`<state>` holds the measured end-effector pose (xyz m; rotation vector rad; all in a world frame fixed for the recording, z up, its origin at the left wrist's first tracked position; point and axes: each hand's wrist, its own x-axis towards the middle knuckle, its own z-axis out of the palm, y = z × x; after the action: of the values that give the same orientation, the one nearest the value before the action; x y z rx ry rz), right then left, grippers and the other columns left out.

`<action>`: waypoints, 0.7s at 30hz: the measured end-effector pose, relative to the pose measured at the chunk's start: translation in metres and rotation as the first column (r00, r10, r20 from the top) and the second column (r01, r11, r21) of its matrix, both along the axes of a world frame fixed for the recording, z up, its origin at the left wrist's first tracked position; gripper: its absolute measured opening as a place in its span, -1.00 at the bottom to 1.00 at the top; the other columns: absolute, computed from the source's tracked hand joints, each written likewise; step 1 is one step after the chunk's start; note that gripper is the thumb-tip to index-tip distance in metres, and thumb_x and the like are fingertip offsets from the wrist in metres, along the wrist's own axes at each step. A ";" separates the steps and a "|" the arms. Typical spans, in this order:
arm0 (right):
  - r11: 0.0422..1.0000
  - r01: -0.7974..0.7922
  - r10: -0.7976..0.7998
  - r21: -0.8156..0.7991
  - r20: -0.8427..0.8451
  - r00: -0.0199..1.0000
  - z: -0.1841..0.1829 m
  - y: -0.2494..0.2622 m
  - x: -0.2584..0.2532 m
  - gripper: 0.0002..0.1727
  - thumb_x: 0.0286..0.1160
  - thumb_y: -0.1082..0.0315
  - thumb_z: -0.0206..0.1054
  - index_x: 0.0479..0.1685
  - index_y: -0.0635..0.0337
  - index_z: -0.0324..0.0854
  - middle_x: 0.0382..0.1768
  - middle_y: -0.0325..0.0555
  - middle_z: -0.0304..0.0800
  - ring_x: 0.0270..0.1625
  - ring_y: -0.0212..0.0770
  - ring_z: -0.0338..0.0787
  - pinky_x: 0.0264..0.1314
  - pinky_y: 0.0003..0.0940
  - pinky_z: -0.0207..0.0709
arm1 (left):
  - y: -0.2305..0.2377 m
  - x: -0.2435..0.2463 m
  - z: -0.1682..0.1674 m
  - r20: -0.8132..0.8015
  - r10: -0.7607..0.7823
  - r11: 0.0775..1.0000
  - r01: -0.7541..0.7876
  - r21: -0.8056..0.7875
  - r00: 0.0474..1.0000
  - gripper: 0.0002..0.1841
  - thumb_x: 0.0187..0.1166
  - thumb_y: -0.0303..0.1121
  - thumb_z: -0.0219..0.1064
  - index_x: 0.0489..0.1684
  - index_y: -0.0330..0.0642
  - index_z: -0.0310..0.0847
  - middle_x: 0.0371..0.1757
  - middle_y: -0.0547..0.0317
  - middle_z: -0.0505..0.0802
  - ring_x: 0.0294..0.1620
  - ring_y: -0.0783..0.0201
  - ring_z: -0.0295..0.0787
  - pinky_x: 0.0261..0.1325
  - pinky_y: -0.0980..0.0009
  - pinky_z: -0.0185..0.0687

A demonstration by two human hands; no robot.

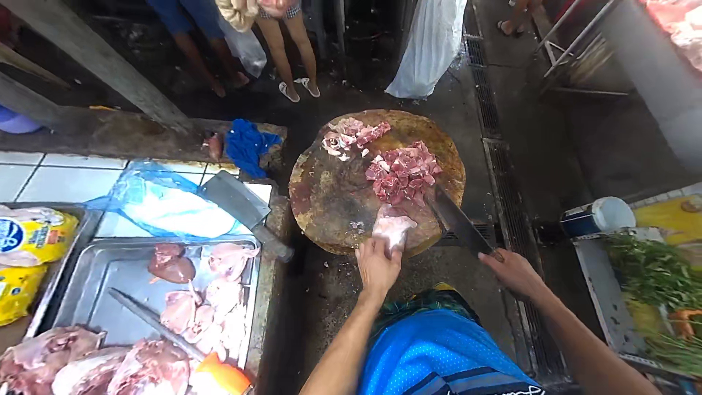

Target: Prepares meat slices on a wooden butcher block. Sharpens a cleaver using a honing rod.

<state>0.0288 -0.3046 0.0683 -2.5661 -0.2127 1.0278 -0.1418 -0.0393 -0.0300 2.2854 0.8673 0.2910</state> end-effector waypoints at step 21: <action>0.906 0.147 -0.033 0.396 -0.280 0.959 -0.058 -0.045 0.080 -0.60 0.73 0.06 0.29 0.15 0.26 0.59 -0.56 -0.13 0.62 -0.67 -0.28 0.59 -0.57 -0.32 0.60 | -0.021 0.074 0.030 0.025 0.624 0.121 -0.065 -0.991 0.781 -0.68 0.82 -0.33 0.04 0.40 -0.27 0.41 0.00 -0.16 0.85 -0.05 0.00 0.89 0.10 0.03 0.83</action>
<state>0.1089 -0.3499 0.0099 -2.0154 -0.2095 1.1411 -0.0678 -0.0607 0.0002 0.6650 0.9381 0.3254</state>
